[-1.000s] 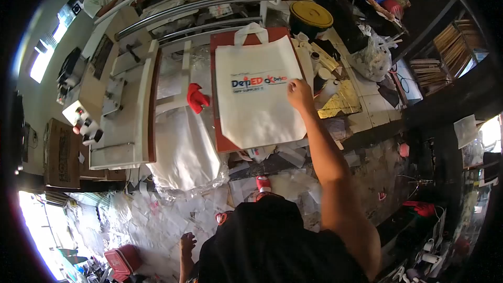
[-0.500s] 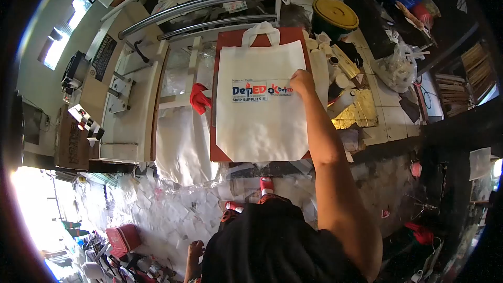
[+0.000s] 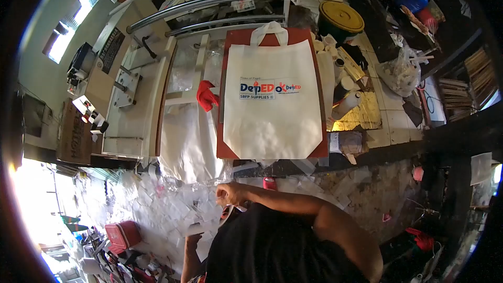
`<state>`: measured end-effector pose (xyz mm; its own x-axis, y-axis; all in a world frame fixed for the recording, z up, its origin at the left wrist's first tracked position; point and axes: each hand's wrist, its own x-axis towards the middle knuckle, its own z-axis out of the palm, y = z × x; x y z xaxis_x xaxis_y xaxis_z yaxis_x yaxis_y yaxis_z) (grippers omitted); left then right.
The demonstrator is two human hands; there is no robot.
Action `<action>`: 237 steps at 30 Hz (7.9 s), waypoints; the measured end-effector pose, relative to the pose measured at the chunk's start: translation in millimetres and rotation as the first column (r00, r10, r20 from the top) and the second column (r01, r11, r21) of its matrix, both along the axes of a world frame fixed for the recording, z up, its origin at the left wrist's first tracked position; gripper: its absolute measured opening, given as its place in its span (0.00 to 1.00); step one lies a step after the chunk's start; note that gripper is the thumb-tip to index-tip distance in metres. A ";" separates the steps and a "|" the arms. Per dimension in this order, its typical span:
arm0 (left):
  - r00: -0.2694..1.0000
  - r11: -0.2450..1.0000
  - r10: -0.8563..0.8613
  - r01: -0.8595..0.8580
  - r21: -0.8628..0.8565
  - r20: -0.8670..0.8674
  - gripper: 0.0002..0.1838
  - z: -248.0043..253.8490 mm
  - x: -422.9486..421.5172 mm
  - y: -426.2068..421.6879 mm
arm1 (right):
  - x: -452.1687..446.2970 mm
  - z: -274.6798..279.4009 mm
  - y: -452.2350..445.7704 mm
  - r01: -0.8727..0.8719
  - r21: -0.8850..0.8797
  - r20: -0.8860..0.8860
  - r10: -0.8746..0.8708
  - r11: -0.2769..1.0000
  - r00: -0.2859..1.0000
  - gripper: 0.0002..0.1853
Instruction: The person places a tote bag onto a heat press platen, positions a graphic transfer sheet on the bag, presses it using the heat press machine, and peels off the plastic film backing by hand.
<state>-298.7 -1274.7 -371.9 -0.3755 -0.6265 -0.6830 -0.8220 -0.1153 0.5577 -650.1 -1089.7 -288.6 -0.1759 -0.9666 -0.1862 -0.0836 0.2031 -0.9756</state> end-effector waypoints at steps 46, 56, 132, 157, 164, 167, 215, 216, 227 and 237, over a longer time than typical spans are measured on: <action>0.943 0.910 0.320 -0.280 0.307 -0.091 0.35 -20.2 29.8 -212.4 | 13.8 -14.6 -165.4 0.691 0.138 -0.320 -0.628 0.710 0.709 0.08; 0.777 0.911 0.259 0.001 0.413 -0.574 0.31 164.0 -154.3 -156.9 | 20.6 92.8 -28.8 0.736 0.229 0.443 -0.741 0.637 0.504 0.35; 0.678 0.547 -0.659 0.135 -0.826 -0.325 0.18 165.2 -562.0 -22.9 | -348.0 56.5 164.9 0.715 -0.605 -0.627 -0.764 0.350 -0.156 0.22; 0.796 0.821 -0.477 0.251 -0.513 -0.374 0.19 106.6 -436.7 14.6 | -218.5 -5.3 216.5 0.955 -0.296 -0.407 -0.908 0.032 -0.095 0.08; 0.896 0.949 -0.209 0.088 -0.303 -0.392 0.12 60.3 -250.5 -43.6 | -107.0 -130.7 307.3 0.937 0.231 -0.334 -0.926 -0.263 -0.178 0.17; 0.870 0.713 -0.480 0.462 -0.528 0.113 0.10 -42.2 -103.8 -73.9 | -52.2 -165.8 240.4 0.970 0.233 -0.682 -0.722 -0.061 0.118 0.21; 0.205 0.369 -0.865 0.878 -0.304 -0.458 0.28 126.0 -250.2 51.9 | -8.8 69.5 98.0 0.446 -0.029 -0.280 -0.436 0.895 0.856 0.08; 0.266 0.375 -0.875 0.901 -0.218 -0.404 0.27 128.9 -265.7 49.2 | -28.8 84.3 118.4 0.564 -0.053 -0.253 -0.557 0.824 0.791 0.07; 0.608 0.845 -0.532 0.342 -0.410 -0.590 0.23 160.0 -539.0 26.4 | -268.8 87.2 138.9 0.834 -0.396 -0.323 -0.908 0.385 0.266 0.17; 0.694 0.803 -0.557 0.310 -0.510 -0.456 0.24 135.3 -626.2 25.9 | -267.2 65.4 133.0 0.657 -0.403 -0.832 -0.554 0.637 0.027 0.27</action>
